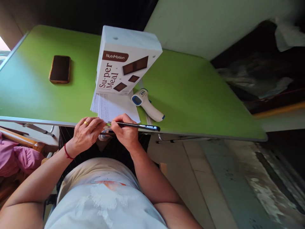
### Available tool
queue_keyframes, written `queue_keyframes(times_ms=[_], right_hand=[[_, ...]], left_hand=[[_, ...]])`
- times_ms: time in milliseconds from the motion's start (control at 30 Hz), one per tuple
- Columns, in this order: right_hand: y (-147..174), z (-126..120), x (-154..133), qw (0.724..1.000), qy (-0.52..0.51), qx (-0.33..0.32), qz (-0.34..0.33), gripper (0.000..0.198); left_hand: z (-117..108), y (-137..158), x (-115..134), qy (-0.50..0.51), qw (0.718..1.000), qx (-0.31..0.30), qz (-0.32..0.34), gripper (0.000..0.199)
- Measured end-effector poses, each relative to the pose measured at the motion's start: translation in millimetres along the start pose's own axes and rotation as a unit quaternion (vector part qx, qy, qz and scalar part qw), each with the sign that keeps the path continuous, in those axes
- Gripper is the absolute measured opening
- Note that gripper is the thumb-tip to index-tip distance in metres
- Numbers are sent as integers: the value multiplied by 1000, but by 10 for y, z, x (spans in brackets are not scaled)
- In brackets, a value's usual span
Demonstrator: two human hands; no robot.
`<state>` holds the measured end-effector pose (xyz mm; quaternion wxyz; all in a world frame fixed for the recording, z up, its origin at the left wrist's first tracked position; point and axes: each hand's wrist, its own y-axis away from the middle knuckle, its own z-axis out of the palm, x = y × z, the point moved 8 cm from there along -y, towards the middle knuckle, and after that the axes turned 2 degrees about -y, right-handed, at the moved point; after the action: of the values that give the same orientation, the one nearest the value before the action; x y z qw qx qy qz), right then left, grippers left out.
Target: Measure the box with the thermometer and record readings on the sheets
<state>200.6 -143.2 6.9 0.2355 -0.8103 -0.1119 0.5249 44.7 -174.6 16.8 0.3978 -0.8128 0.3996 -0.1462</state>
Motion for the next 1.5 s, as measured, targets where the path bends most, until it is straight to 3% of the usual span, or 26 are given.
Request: queue_keyframes(times_ms=[300,767,1233,1500], right_hand=[[48,-113,-14,998,4,58,-25,13],[35,-59,-84,998,22,21,-59,14],[31,-40,-9,1000,24,-10,-12,12],[43,-88,33,999,7,33,-3,12]], left_hand=[[-2,0,-8,-6,1000,1,-3,13],[5,3,-3,-4,1000,-2,-3,15],[5,3,0,-6,1000,2,-2,15],[2,6,-10,-1,1000,3,-5,14]])
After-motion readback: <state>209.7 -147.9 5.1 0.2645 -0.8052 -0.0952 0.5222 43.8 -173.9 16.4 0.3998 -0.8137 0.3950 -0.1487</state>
